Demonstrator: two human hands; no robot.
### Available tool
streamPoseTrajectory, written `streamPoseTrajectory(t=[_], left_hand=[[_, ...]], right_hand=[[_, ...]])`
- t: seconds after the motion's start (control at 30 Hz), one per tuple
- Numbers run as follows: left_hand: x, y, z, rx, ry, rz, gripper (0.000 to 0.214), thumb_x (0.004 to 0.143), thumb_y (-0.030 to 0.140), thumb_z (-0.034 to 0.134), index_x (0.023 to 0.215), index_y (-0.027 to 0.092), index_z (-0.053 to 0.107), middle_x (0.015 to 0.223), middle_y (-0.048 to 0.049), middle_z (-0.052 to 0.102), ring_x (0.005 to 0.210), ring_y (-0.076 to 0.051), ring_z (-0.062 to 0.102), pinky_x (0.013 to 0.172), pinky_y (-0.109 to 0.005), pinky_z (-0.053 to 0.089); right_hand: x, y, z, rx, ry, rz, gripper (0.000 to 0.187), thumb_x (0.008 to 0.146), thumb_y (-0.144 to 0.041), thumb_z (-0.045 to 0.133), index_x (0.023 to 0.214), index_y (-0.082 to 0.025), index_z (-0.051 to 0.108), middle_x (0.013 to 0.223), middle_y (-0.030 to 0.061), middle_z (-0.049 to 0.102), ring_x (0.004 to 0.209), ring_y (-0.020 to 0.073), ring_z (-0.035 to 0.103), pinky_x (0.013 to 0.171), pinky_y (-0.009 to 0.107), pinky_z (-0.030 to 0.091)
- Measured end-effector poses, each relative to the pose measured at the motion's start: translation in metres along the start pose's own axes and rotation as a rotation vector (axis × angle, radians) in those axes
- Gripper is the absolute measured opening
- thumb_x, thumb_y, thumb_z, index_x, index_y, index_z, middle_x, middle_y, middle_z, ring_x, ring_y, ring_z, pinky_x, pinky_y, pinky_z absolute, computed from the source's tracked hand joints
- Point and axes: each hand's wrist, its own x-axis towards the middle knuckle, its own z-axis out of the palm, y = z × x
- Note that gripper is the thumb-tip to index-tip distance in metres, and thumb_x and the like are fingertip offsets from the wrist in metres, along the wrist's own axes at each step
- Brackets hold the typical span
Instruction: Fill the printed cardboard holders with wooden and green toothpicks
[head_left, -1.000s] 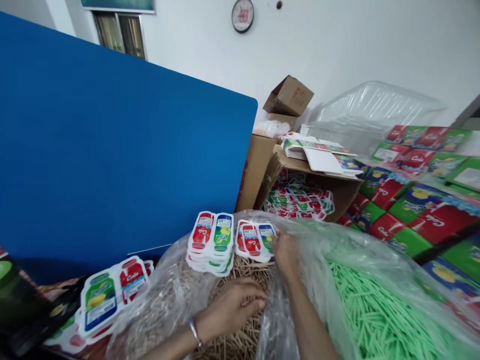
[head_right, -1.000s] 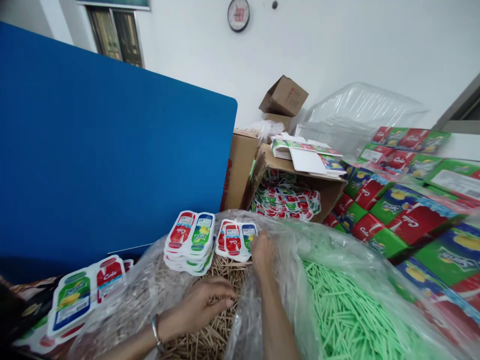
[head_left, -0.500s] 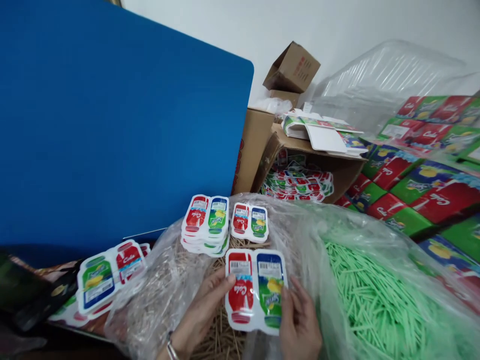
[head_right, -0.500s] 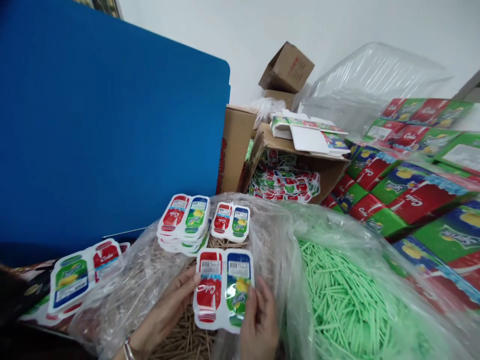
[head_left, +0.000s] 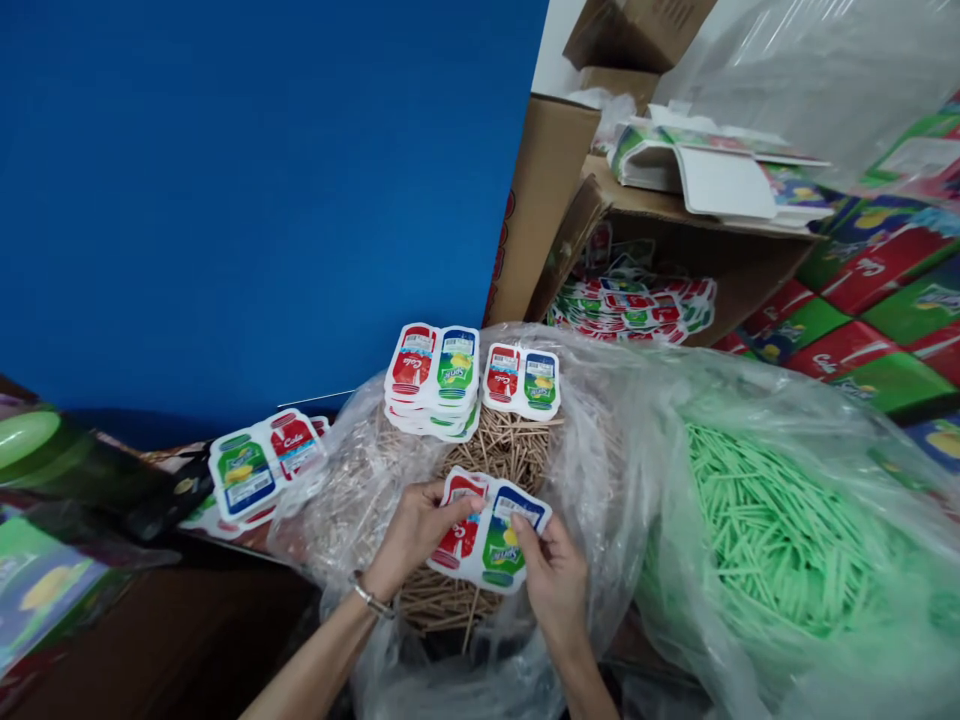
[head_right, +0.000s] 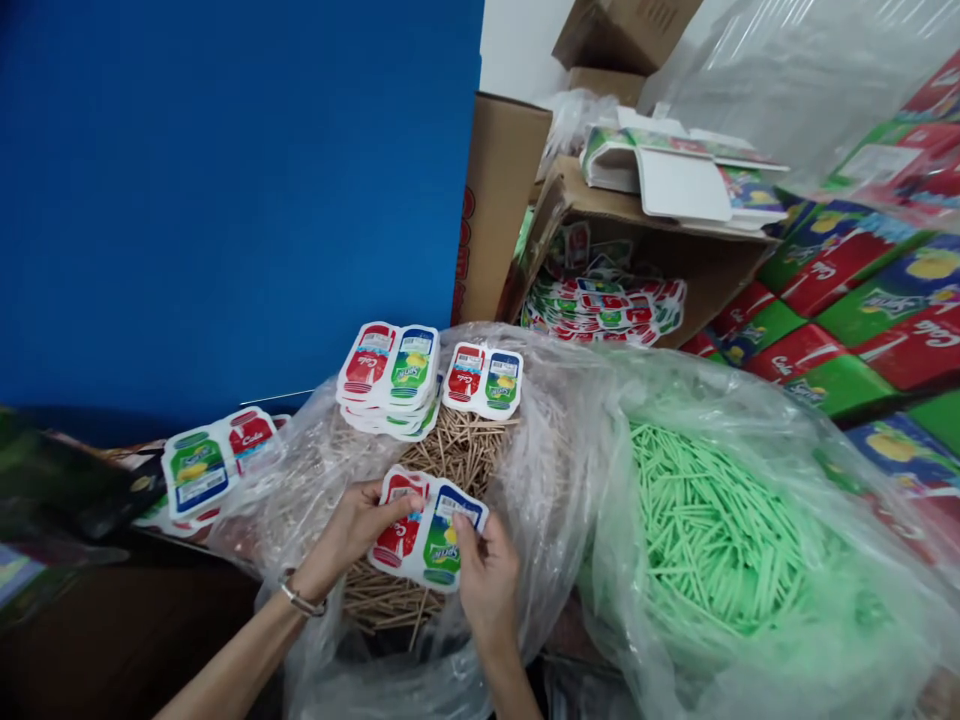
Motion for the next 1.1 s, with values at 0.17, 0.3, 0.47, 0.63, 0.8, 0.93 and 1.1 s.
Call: streamPoseTrajectory(t=[0.17, 0.3, 0.47, 0.63, 0.8, 0.93, 1.1], left_hand=[[-0.006, 0.008, -0.007, 0.048, -0.043, 0.062, 0.029, 0.067, 0.042, 0.069, 0.062, 0.013, 0.065, 0.049, 0.0027, 0.061, 0.041, -0.012, 0.053, 0.041, -0.021, 0.042], [-0.007, 0.016, -0.019, 0.075, 0.111, 0.163, 0.024, 0.068, 0.038, 0.069, 0.063, 0.015, 0.066, 0.049, 0.0054, 0.057, 0.044, -0.009, 0.049, 0.043, -0.018, 0.039], [-0.007, 0.025, -0.032, 0.068, 0.248, 0.239, 0.022, 0.064, 0.035, 0.074, 0.061, 0.015, 0.065, 0.051, 0.0056, 0.057, 0.047, -0.010, 0.049, 0.044, -0.017, 0.037], [-0.013, 0.022, -0.032, 0.056, 0.206, 0.240, 0.021, 0.067, 0.036, 0.071, 0.067, 0.015, 0.067, 0.055, 0.0035, 0.061, 0.053, -0.013, 0.055, 0.051, -0.020, 0.043], [-0.019, 0.013, -0.027, 0.059, 0.174, 0.260, 0.017, 0.071, 0.030, 0.069, 0.062, 0.015, 0.066, 0.053, 0.0044, 0.058, 0.053, -0.010, 0.051, 0.053, -0.018, 0.043], [-0.021, 0.006, -0.027, 0.040, 0.169, 0.245, 0.015, 0.072, 0.030, 0.067, 0.069, 0.016, 0.070, 0.058, 0.0032, 0.062, 0.058, -0.012, 0.054, 0.056, -0.019, 0.045], [-0.025, 0.003, -0.026, 0.003, 0.172, 0.215, 0.014, 0.070, 0.030, 0.070, 0.073, 0.016, 0.072, 0.062, 0.0015, 0.067, 0.060, -0.014, 0.058, 0.057, -0.021, 0.047]], right_hand=[[0.003, 0.004, 0.003, -0.027, -0.008, -0.045, 0.027, 0.075, -0.043, 0.060, 0.075, -0.016, 0.062, 0.060, 0.0006, 0.067, 0.050, 0.0150, 0.061, 0.048, 0.024, 0.053], [-0.004, 0.009, -0.004, -0.257, -0.201, -0.180, 0.026, 0.087, -0.035, 0.044, 0.091, -0.016, 0.061, 0.077, 0.0042, 0.071, 0.067, 0.0167, 0.067, 0.060, 0.025, 0.055], [-0.018, 0.026, -0.034, -0.839, -0.529, -0.585, 0.023, 0.084, -0.014, 0.046, 0.103, -0.018, 0.059, 0.094, 0.0077, 0.069, 0.083, 0.0213, 0.066, 0.073, 0.032, 0.053], [-0.024, 0.047, -0.060, -1.154, -0.591, -0.739, 0.030, 0.076, 0.001, 0.046, 0.094, -0.018, 0.060, 0.091, 0.0053, 0.067, 0.083, 0.0205, 0.063, 0.061, 0.027, 0.052], [-0.034, 0.057, -0.046, -1.253, -0.536, -0.782, 0.025, 0.077, -0.002, 0.054, 0.097, -0.016, 0.059, 0.092, 0.0053, 0.065, 0.084, 0.0210, 0.059, 0.069, 0.030, 0.049], [-0.037, 0.064, -0.027, -1.306, -0.498, -0.789, 0.028, 0.076, -0.010, 0.062, 0.103, -0.016, 0.059, 0.088, 0.0065, 0.063, 0.080, 0.0243, 0.056, 0.070, 0.037, 0.046], [-0.038, 0.079, -0.015, -1.351, -0.535, -0.854, 0.029, 0.079, -0.011, 0.055, 0.108, -0.014, 0.058, 0.090, 0.0116, 0.063, 0.082, 0.0265, 0.054, 0.072, 0.041, 0.044]])
